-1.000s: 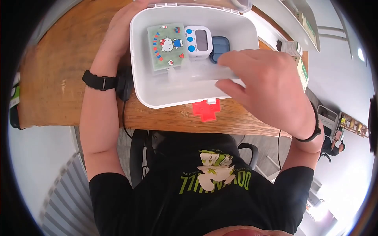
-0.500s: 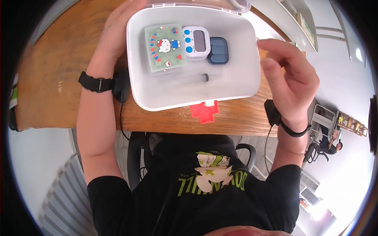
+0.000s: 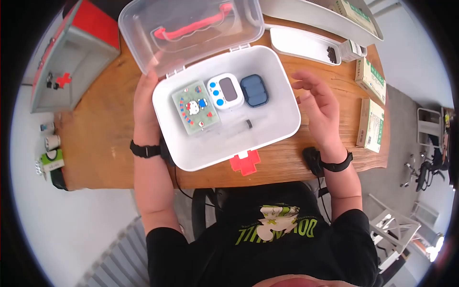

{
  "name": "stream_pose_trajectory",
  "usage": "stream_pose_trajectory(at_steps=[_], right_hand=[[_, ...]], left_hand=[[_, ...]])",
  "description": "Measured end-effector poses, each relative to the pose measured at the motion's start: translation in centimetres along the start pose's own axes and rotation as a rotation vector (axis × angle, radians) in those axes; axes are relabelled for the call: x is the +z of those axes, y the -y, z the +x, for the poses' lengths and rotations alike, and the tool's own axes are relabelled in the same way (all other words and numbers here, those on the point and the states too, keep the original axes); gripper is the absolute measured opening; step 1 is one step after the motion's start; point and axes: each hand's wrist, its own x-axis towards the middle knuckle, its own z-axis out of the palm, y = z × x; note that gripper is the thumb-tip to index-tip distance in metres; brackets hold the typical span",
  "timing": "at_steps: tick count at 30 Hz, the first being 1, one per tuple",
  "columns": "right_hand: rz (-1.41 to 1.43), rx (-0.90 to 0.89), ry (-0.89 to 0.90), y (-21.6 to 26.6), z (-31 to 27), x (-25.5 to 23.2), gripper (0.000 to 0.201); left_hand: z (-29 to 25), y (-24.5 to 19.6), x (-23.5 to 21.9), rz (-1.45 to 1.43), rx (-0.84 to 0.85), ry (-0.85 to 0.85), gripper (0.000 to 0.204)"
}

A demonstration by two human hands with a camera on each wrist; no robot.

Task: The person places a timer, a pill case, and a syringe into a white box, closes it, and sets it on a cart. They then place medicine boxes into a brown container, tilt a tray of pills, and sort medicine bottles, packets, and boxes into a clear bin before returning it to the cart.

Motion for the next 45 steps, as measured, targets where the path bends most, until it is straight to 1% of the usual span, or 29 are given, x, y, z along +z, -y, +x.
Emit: stream_pose_trajectory(at_steps=[1, 4, 6, 8, 9, 12, 15, 18, 21, 24, 27, 29, 32, 35, 36, 39, 40, 41, 43, 45], right_hand=[[0.050, -0.006, 0.046, -0.1, -0.1, 0.1, 0.041], [0.099, 0.053, 0.140, -0.2, -0.6, 0.1, 0.043], [0.142, 0.052, 0.182, 0.2, -0.7, -0.1, 0.044], [0.163, 0.016, 0.211, 0.3, -0.8, 0.2, 0.045], [0.162, -0.015, 0.219, 0.2, -1.0, 0.4, 0.045], [0.095, -0.050, 0.224, 0.2, -1.2, 0.7, 0.045], [0.096, -0.032, 0.210, 0.1, -1.3, 0.9, 0.044], [0.072, -0.035, 0.204, 0.4, -1.3, 0.8, 0.043], [0.029, -0.098, 0.181, 0.5, -1.1, 1.1, 0.042], [-0.022, -0.156, 0.151, 0.2, -0.7, 1.6, 0.040], [-0.062, -0.192, 0.115, 0.4, 0.1, 2.2, 0.039], [-0.107, -0.218, 0.091, 0.4, 1.1, 2.7, 0.039], [-0.056, -0.172, 0.051, -0.2, 2.4, 2.8, 0.041], [0.022, -0.071, 0.077, -0.4, 3.9, 3.5, 0.046], [0.023, -0.065, 0.073, -0.5, 4.5, 3.7, 0.048], [0.028, -0.043, 0.051, -0.7, 5.6, 4.2, 0.051], [0.029, -0.032, 0.040, -0.5, 6.0, 4.7, 0.052], [0.030, -0.020, 0.027, -0.5, 6.1, 4.9, 0.053], [-0.021, -0.050, -0.015, -1.1, 6.1, 5.3, 0.053], [-0.053, -0.043, -0.034, -1.3, 6.1, 5.4, 0.053]], left_hand=[[0.1, -0.3, 0.0, 0.015, -0.005, 0.052, 0.075], [-0.4, -0.7, 0.8, 0.061, 0.035, 0.075, 0.080], [-0.1, -0.8, 0.0, 0.091, 0.078, 0.134, 0.086], [-0.4, -1.4, 0.8, 0.092, 0.110, 0.177, 0.088], [-0.7, -1.8, 1.4, 0.252, 0.144, 0.157, 0.095], [-0.3, -1.6, 0.0, -0.173, 0.099, 0.297, 0.100], [-0.6, -1.3, -0.1, -0.072, 0.149, 0.155, 0.096], [-1.0, -1.9, 1.2, -0.007, 0.118, 0.002, 0.085], [-0.9, -1.8, 0.3, -0.126, 0.109, 0.058, 0.076], [-0.8, -1.5, -0.4, -0.128, 0.130, 0.025, 0.072], [-0.7, -1.5, -1.1, -0.206, 0.157, 0.122, 0.068], [-0.8, -1.5, -1.5, -0.124, 0.197, 0.080, 0.067], [-0.7, -1.1, -1.6, -0.067, 0.238, 0.061, 0.067], [-0.6, -1.0, -2.5, -0.042, 0.261, 0.023, 0.067], [-0.5, -1.0, -2.9, -0.031, 0.268, 0.005, 0.067], [0.1, -1.0, -4.4, -0.040, 0.240, -0.028, 0.063], [-0.2, -1.6, -3.7, 0.100, 0.238, -0.073, 0.061], [-0.8, -2.2, -1.9, 0.243, 0.234, -0.116, 0.059], [-1.3, -2.6, -0.7, 0.234, 0.189, -0.128, 0.063], [-1.3, -2.7, -1.2, 0.188, 0.211, -0.074, 0.072]])
